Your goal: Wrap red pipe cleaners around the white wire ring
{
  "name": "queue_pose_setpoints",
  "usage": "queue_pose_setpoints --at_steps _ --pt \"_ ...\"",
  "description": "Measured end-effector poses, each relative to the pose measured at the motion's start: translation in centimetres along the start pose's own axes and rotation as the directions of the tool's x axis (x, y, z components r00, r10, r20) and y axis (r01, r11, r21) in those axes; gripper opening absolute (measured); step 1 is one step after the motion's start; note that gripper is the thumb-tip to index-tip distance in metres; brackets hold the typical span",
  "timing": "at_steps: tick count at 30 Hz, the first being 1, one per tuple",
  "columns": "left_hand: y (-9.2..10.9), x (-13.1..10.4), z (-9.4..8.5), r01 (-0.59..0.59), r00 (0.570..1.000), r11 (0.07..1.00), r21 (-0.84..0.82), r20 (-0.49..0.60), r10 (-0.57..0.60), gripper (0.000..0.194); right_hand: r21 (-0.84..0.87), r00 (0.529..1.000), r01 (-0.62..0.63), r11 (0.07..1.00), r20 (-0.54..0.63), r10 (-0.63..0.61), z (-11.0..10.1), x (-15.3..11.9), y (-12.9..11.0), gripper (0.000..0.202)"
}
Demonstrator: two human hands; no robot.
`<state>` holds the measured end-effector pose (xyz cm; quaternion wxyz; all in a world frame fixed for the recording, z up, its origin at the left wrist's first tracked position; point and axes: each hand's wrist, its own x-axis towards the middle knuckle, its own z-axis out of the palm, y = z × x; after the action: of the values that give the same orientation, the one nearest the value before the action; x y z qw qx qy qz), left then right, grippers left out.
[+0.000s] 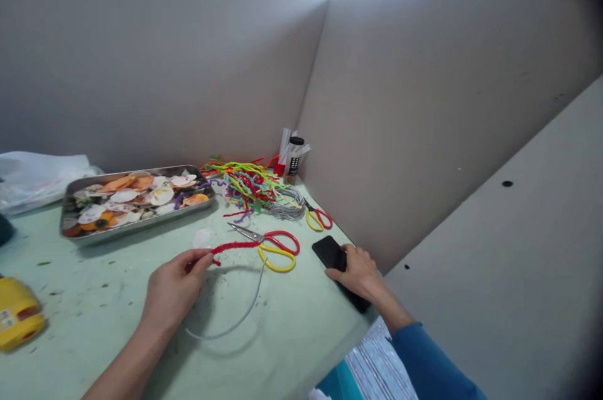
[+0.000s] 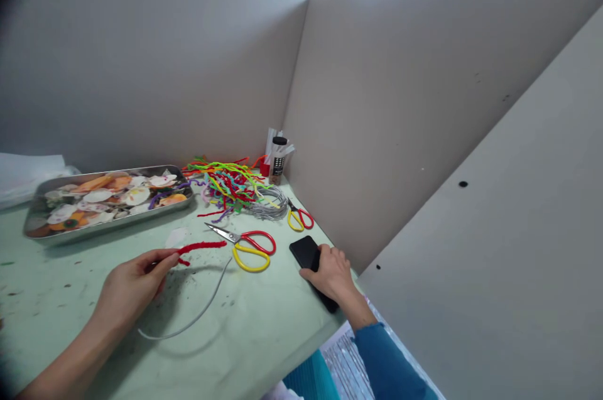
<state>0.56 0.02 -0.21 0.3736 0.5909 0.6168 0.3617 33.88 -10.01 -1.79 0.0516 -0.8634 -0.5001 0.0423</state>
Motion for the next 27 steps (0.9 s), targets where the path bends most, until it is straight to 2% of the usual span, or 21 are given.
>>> queue_pose_setpoints --at_steps 4,7,11,17,21,27 --pt "-0.2 0.1 0.2 -0.009 0.999 0.997 0.083 0.038 0.006 0.037 -0.006 1.000 0.025 1.000 0.002 -0.025 -0.1 -0.4 0.1 0.068" --pt "-0.3 0.2 0.5 -0.013 0.998 0.988 0.153 0.068 0.003 0.038 0.033 0.994 0.100 0.994 -0.048 -0.098 -0.2 -1.3 0.7 0.072" --pt "-0.5 0.2 0.7 -0.017 0.995 0.983 0.180 0.097 -0.001 0.040 0.115 0.962 0.222 0.968 -0.190 -0.198 -0.1 -2.6 1.8 0.054" --pt "-0.9 0.3 0.8 -0.027 0.994 0.972 0.235 0.105 0.003 0.040 0.211 0.918 0.289 0.934 -0.336 -0.209 0.4 -3.7 2.9 0.041" --pt "-1.2 0.3 0.9 -0.028 0.995 0.975 0.221 0.099 0.006 0.040 0.175 0.893 0.347 0.922 -0.364 -0.267 0.7 -4.0 2.7 0.043" --pt "-1.1 0.4 0.8 -0.006 0.997 0.988 0.152 0.074 -0.006 0.037 0.131 0.886 0.363 0.923 -0.354 -0.298 0.3 -4.2 2.0 0.042"
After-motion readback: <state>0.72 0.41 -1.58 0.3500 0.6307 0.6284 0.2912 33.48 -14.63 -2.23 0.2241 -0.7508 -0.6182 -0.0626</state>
